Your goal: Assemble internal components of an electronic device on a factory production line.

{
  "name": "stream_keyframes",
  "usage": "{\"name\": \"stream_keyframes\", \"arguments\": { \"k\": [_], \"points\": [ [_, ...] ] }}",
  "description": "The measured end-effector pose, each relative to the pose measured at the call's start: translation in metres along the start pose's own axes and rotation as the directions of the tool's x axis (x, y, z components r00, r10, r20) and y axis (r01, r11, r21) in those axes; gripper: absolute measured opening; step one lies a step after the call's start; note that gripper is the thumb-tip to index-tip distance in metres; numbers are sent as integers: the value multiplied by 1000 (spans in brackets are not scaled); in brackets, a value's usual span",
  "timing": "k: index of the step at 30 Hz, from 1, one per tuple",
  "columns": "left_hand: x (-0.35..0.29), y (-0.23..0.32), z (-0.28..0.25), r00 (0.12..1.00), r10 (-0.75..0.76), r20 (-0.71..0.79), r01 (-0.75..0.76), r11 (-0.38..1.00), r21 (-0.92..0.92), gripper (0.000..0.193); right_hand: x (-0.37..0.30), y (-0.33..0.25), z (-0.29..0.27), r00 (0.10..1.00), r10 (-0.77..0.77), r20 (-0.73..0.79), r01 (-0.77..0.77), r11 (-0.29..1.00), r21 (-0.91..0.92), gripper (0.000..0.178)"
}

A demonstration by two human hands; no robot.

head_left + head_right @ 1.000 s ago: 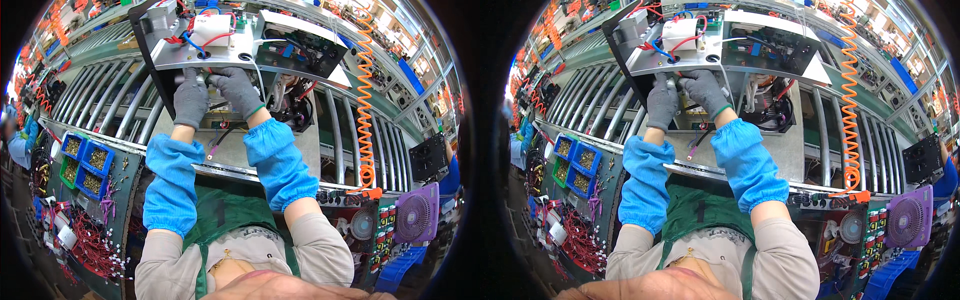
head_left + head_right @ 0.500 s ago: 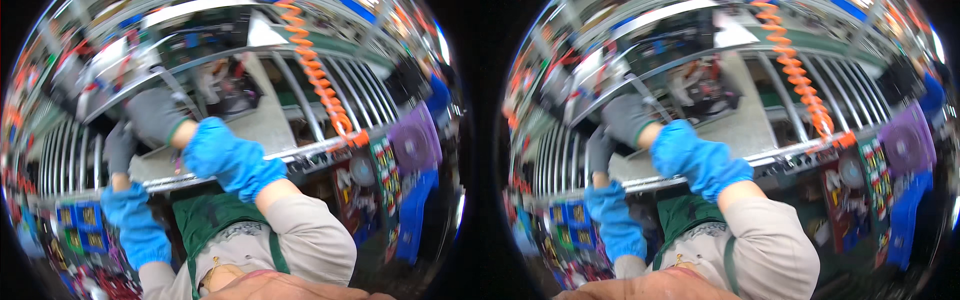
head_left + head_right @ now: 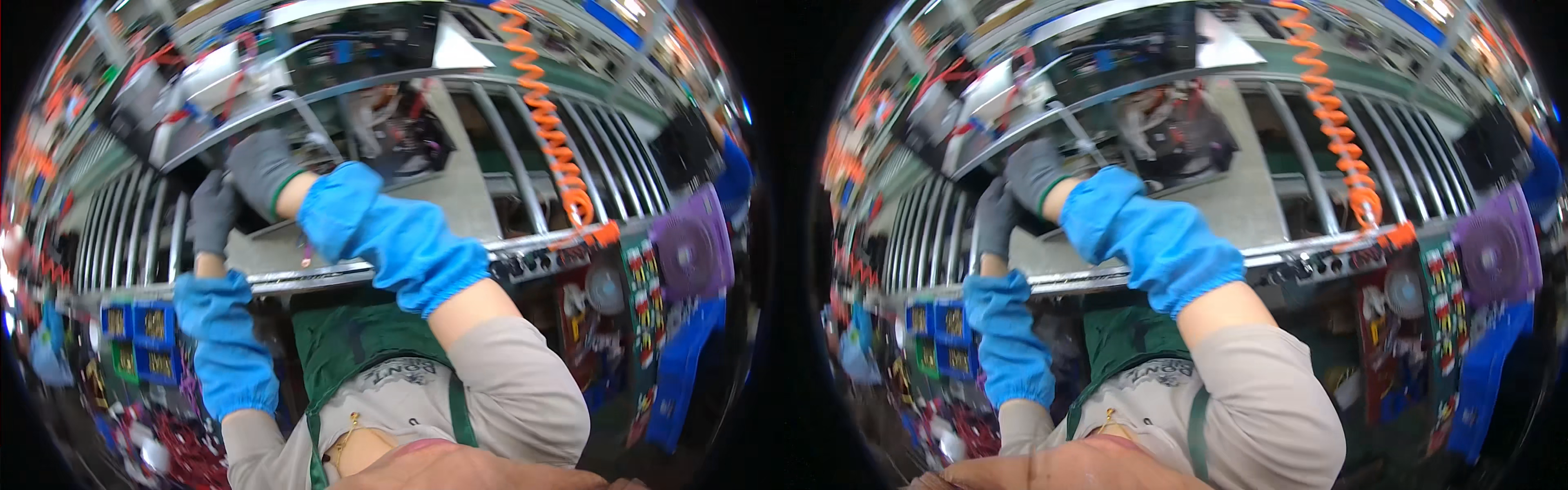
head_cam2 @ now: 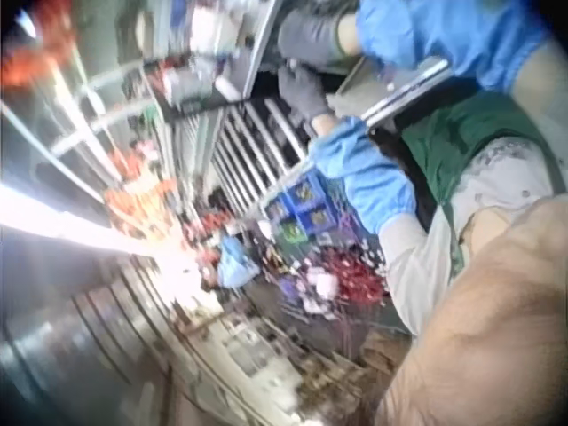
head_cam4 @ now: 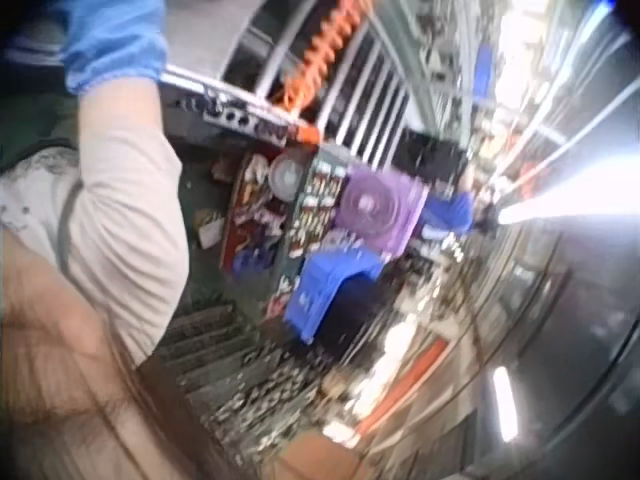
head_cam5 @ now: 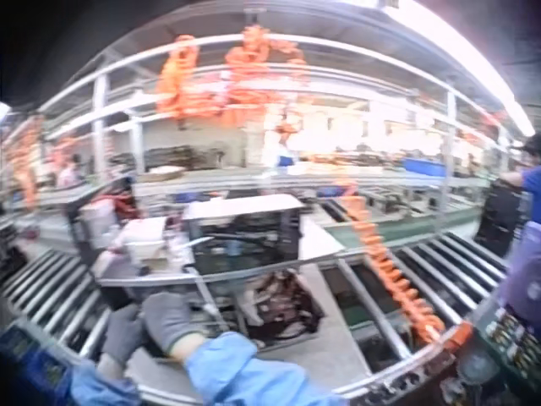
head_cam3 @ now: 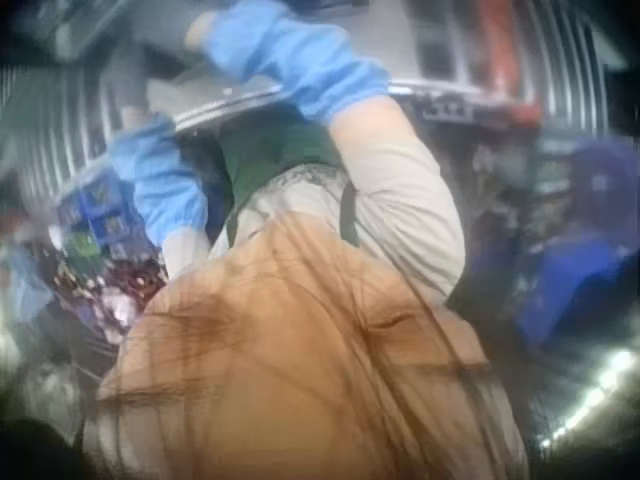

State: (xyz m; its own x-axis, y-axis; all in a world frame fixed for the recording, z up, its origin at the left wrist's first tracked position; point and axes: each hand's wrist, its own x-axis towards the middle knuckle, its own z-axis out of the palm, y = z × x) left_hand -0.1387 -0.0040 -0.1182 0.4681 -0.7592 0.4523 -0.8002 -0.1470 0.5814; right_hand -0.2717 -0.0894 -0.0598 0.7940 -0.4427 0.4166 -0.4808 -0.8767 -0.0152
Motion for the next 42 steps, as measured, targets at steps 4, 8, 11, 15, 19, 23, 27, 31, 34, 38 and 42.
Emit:
{"name": "stream_keyframes", "arguments": {
  "k": [4,8,11,15,19,23,27,31,34,38,42],
  "points": [
    [-10,38,-12,999,-36,-40,40,995,91,25,-2,15,-33,984,-116,135,117,993,-1,19],
    [-17,41,-8,995,-19,-97,32,990,137,24,-7,13,-45,965,-190,180,212,970,-115,19],
    [-16,38,3,996,-20,-87,39,976,214,22,-7,16,-41,950,-160,269,199,972,-128,24],
    [-12,12,22,986,75,-152,-34,966,255,22,-58,14,-26,986,-103,-130,129,969,212,33],
    [-22,34,15,964,-264,-25,238,903,-356,17,-151,34,-25,945,-72,-320,217,870,442,33],
    [-27,16,0,947,-106,-304,99,994,-39,17,-253,78,-7,991,109,72,-129,904,407,23],
    [-32,56,-19,851,341,-398,-269,936,226,31,-365,114,30,927,306,217,-370,838,402,22],
    [-15,86,-19,931,353,91,-322,680,658,50,-411,110,23,820,418,392,-549,769,327,22],
    [0,95,-20,985,54,162,-165,545,822,38,-427,113,23,797,387,464,-524,825,213,23],
    [-9,110,-25,974,-91,208,-127,541,831,21,-462,124,23,741,425,520,-578,798,170,25],
    [-27,126,7,934,347,82,-310,678,666,22,-512,132,19,552,516,656,-647,761,-54,25]
  ]
}}
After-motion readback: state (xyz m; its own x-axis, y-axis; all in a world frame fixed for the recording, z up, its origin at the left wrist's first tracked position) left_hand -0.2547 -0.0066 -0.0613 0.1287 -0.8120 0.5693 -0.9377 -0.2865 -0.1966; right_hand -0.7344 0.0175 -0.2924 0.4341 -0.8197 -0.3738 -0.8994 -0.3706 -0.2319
